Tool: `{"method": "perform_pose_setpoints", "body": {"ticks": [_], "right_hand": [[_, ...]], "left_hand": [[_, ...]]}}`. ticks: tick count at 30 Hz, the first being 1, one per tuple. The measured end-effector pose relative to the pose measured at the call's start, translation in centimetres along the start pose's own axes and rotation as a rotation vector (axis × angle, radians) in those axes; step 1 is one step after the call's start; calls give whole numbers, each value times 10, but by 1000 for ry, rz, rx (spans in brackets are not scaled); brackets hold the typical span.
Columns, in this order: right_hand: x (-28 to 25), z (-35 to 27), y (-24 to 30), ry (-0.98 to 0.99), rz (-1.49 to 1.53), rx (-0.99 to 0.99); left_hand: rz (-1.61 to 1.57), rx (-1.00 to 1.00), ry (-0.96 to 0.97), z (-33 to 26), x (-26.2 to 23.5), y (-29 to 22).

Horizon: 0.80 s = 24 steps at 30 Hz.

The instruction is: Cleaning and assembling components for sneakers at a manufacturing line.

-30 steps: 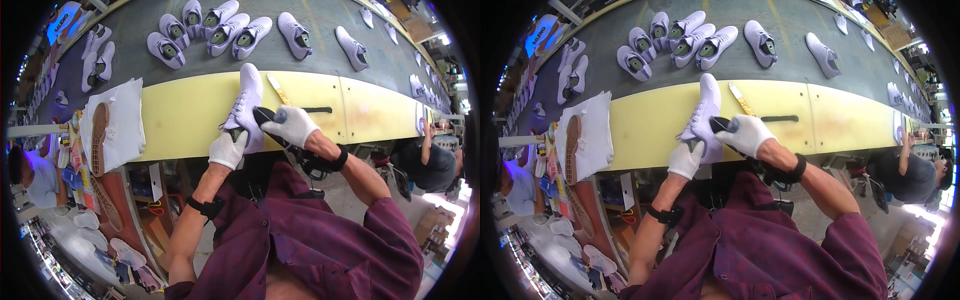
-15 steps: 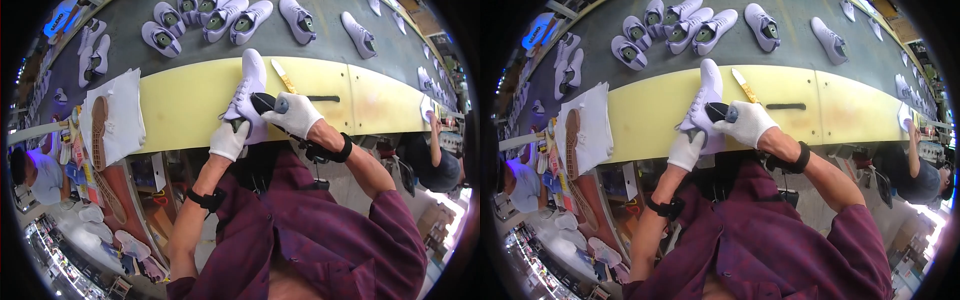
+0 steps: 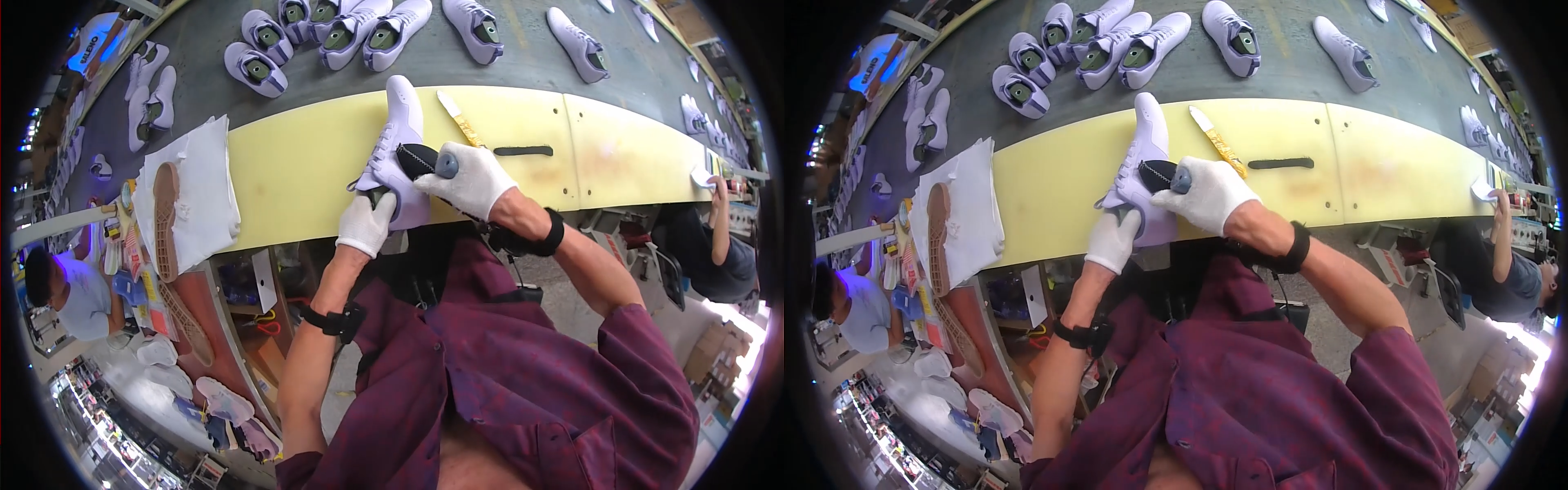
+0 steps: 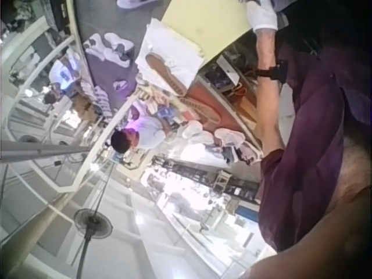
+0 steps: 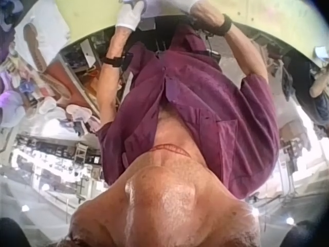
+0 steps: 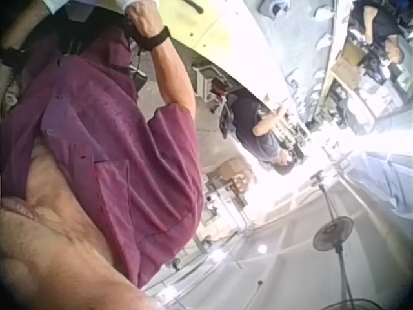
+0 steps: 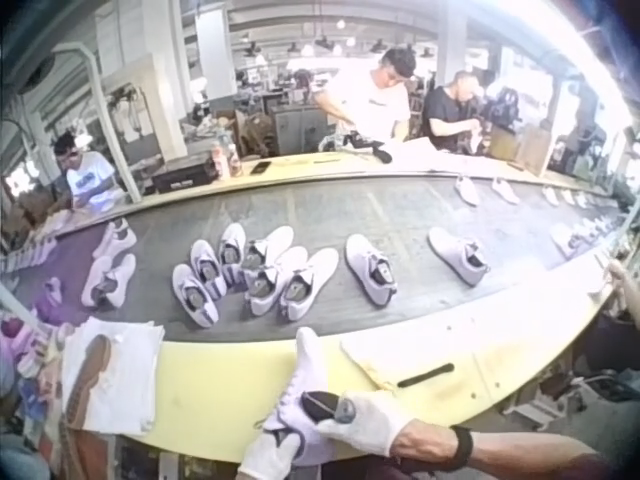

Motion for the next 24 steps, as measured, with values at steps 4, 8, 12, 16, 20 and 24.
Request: {"method": "perform_pose_setpoints", "body": {"ticks": [4,8,12,16,20,24], "right_hand": [[-1,-5,-14,17,-24,33],[-13,-18,-2,-30,-91,18],[-13,-23,47,-79,107,-56],[16,-8,42,42,11,33],[21,-9,32,56,-55,13],[23,-26,12,6,-23,29]], "left_hand": [[-169,-294,92,4,-5,4],[-293,-209,-25,0,-4,9],[-430,-203,133,5,-3,2],[-614,-266,158,2,-1,9],[-362,-215,266,-1,6,12],[-360,-163,163,0,-14,4]]}}
Point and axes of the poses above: each hand's wrist, its own z-axis towards the middle knuckle, its own x-axis out of the palm, y = z × x, the point moved 8 cm from there along z, towards the middle knuckle, and after that the axes turned 1 degree about z, right-handed, at the moved point
